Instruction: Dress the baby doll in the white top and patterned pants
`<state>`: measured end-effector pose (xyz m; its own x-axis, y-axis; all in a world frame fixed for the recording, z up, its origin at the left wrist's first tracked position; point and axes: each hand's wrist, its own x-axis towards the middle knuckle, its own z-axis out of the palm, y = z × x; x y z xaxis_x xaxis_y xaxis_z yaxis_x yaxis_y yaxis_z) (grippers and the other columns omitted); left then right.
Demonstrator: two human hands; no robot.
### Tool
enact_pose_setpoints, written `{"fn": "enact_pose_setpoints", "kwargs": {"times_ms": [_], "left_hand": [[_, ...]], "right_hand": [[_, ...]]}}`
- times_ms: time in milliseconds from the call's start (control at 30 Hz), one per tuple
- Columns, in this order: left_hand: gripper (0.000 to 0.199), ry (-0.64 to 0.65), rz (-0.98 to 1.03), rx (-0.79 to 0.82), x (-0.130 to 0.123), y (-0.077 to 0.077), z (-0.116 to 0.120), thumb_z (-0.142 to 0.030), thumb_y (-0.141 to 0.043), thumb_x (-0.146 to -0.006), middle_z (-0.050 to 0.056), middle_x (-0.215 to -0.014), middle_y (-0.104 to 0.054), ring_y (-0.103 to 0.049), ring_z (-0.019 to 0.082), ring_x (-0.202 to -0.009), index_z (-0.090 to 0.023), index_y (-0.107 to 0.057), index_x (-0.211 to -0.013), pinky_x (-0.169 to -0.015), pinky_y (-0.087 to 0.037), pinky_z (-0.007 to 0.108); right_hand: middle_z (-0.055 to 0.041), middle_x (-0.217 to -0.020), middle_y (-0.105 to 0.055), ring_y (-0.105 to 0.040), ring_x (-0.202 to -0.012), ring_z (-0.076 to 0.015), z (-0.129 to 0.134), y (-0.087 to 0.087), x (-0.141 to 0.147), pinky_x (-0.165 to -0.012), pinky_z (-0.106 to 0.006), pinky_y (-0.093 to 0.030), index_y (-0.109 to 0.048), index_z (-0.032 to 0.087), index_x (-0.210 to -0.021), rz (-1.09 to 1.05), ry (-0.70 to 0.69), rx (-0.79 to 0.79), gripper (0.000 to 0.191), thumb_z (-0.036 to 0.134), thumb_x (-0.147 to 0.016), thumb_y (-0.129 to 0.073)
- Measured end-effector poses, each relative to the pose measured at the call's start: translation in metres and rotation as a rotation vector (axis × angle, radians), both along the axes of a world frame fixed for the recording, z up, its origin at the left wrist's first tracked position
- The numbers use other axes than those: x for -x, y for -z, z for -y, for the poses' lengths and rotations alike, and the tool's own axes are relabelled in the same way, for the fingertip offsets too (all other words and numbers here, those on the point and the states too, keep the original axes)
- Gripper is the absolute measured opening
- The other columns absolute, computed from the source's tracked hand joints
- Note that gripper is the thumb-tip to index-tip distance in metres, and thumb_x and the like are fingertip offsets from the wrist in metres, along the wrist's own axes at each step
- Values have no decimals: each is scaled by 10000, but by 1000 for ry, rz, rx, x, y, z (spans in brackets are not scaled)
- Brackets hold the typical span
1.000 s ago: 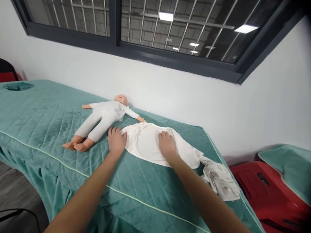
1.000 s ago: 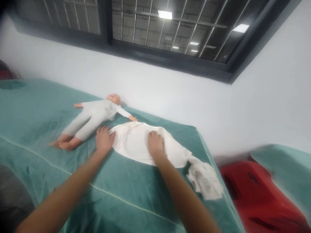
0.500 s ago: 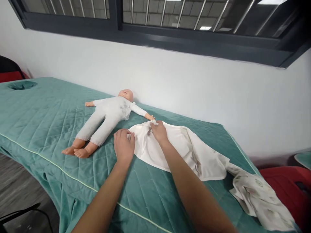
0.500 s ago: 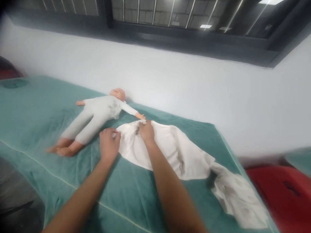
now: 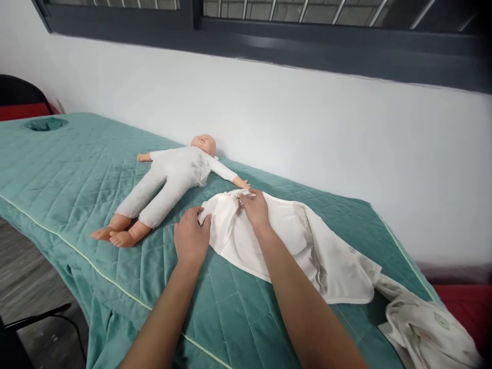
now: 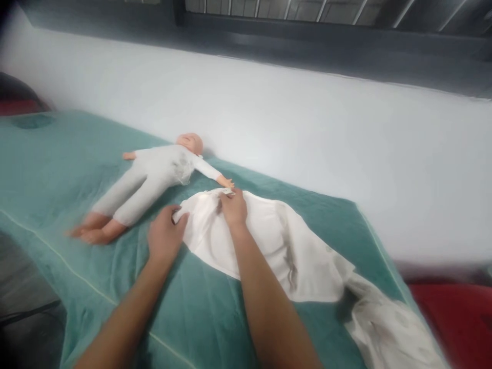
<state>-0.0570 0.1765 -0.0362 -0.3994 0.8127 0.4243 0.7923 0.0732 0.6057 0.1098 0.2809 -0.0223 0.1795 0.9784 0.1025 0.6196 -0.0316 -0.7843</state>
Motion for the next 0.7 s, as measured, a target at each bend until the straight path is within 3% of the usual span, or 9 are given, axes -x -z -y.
{"fn": "enact_pose_setpoints", "kwargs": {"times_ms": [200,333,467,567,700], "left_hand": [[116,16,46,-220,1,-2,1,-247,-524,-909,23,-847,-569,-565,184,-744,-210,-584,-1001,-681,-462,313],[78,167,41,-387,-5,-7,6,-196,-500,-930,21,-844,-562,-566,160,-759,-209,-567,-967,-706,-477,288],[122,362,-115,-562,-20,-15,16,-108,-500,-919,45,-893,-589,-589,156,-832,-202,-560,-966,-746,-494,279],[185,507,-272,-633,-30,-19,21,-58,-532,-885,51,-889,-607,-590,160,-811,-197,-560,-1003,-705,-493,274],[222,574,-303,-662,-34,-21,25,-19,-551,-856,59,-861,-616,-576,159,-772,-177,-559,-1012,-659,-483,268]], "right_hand": [[-62,-1047,-729,-699,-872,-189,-6,4,-1,-773,-284,-510,-532,174,-1231,-293,27,52,513,342,-751,-602],[-54,-996,-743,-706,-836,-181,-2,-1,1,-718,-268,-508,-520,181,-1221,-336,3,63,490,370,-776,-600],[-61,-992,-743,-694,-731,-147,3,-11,2,-573,-227,-473,-506,190,-1198,-546,-3,119,439,390,-818,-598],[-50,-908,-726,-648,-665,-119,5,-17,2,-505,-202,-425,-563,186,-1054,-770,-32,151,330,372,-800,-661],[15,-732,-633,-549,-588,-84,4,-18,3,-484,-192,-400,-610,188,-880,-1006,-117,141,246,337,-737,-744]]}}
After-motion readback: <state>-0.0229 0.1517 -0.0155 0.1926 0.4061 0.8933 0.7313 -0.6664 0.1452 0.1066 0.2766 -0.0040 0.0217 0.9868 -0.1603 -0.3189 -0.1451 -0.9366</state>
